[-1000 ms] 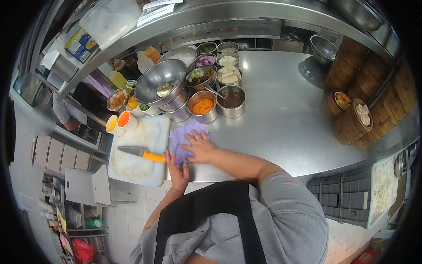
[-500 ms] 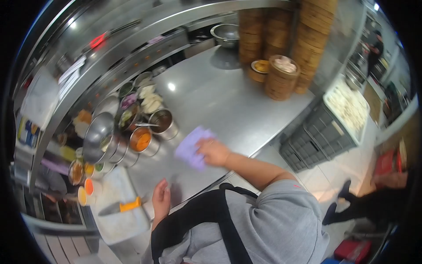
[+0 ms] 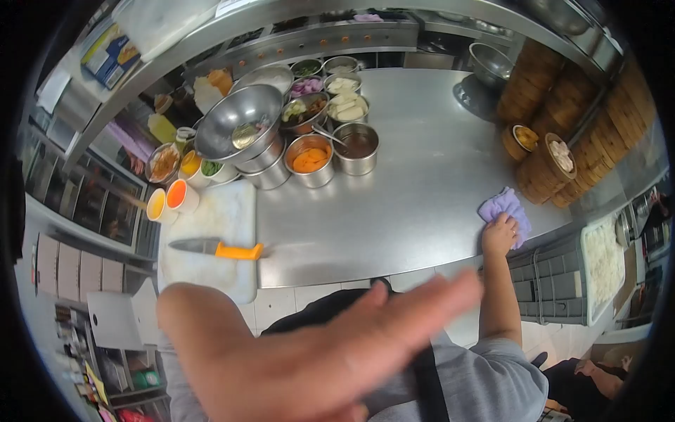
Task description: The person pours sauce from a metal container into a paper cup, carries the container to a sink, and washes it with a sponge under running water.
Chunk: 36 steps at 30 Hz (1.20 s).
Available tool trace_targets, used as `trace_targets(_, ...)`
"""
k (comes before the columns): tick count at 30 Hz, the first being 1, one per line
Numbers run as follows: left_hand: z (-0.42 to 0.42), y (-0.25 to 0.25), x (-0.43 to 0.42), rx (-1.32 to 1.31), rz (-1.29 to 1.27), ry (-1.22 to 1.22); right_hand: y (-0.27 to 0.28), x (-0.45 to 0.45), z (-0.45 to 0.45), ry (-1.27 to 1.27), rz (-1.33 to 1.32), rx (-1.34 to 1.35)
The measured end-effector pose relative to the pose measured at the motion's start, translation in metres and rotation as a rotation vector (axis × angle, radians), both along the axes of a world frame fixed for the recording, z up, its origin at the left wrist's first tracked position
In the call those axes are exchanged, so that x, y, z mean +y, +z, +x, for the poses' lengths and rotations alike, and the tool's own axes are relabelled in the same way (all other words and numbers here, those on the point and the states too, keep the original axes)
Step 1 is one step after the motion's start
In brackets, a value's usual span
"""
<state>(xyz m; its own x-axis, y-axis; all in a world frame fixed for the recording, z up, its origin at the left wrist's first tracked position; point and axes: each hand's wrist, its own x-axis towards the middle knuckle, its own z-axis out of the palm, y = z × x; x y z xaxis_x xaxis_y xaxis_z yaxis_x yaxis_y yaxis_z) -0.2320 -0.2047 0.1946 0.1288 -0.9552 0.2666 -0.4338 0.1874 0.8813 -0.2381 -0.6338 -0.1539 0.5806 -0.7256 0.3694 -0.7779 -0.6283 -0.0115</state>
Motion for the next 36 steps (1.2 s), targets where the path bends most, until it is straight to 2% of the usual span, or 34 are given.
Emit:
trace_targets(1,-0.011,0.005,-0.003,0.008,0.003,0.014,0.037,0.033,0.007,0.014,0.003,0.008)
trace_targets(3,-0.033,0.006,-0.01,-0.097,-0.441,0.306,0.022,0.022,0.007,0.045,-0.063,0.032)
trace_targets(4,-0.033,0.005,-0.018,-0.091,-0.431,0.324,0.02,0.021,0.007,0.043,-0.09,0.046)
trace_targets(6,-0.028,0.002,-0.034,-0.278,0.015,0.216,0.026,0.023,0.004,0.047,-0.011,0.049)
trace_targets(7,-0.028,0.004,-0.036,-0.273,0.026,0.251,0.028,0.03,0.01,0.052,0.06,0.05)
trace_targets(9,-0.03,0.008,-0.042,-0.452,0.114,0.219,0.03,0.037,0.014,0.082,0.041,0.046)
trace_targets(11,-0.029,0.013,-0.03,-0.438,0.08,0.266,0.026,0.061,0.014,0.299,0.08,0.056)
trace_targets(13,-0.025,0.039,-0.01,0.066,0.221,0.272,0.015,0.091,0.017,0.493,0.044,0.082)
trace_targets(14,-0.023,0.036,-0.006,0.261,0.169,0.245,-0.009,0.097,0.016,0.577,0.098,0.12)
trace_targets(15,-0.019,0.034,0.004,0.244,0.178,0.248,-0.005,0.123,0.018,0.665,0.147,0.156)
trace_targets(17,-0.008,0.028,0.033,-0.154,0.199,0.25,-0.006,0.168,0.025,0.894,0.185,0.131)
trace_targets(19,0.007,-0.013,0.057,0.01,0.049,0.382,0.0,0.213,0.038,1.067,0.221,0.126)
trace_targets(21,0.022,-0.042,0.071,0.429,0.203,0.565,0.006,0.257,0.057,1.15,0.258,0.128)
trace_targets(23,0.042,-0.101,0.091,0.314,0.291,0.636,0.004,0.298,0.081,1.222,0.25,0.104)
trace_targets(25,0.048,-0.131,0.103,0.132,0.431,0.656,-0.004,0.345,0.108,1.181,0.271,0.126)
trace_targets(27,0.052,-0.158,0.114,0.033,0.436,0.666,-0.014,0.383,0.131,1.189,0.395,0.09)
trace_targets(29,0.056,-0.16,0.122,-0.027,0.453,0.626,-0.003,0.401,0.141,1.334,0.48,0.146)
trace_targets(31,0.056,-0.152,0.129,0.063,0.404,0.62,0.006,0.401,0.141,1.62,0.914,-0.042)
trace_targets(35,0.056,-0.126,0.141,0.013,0.451,0.618,0.048,0.38,0.121,1.651,0.849,-0.091)
trace_targets(36,0.056,-0.121,0.141,-0.02,0.419,0.66,0.082,0.361,0.109,1.645,0.854,0.024)
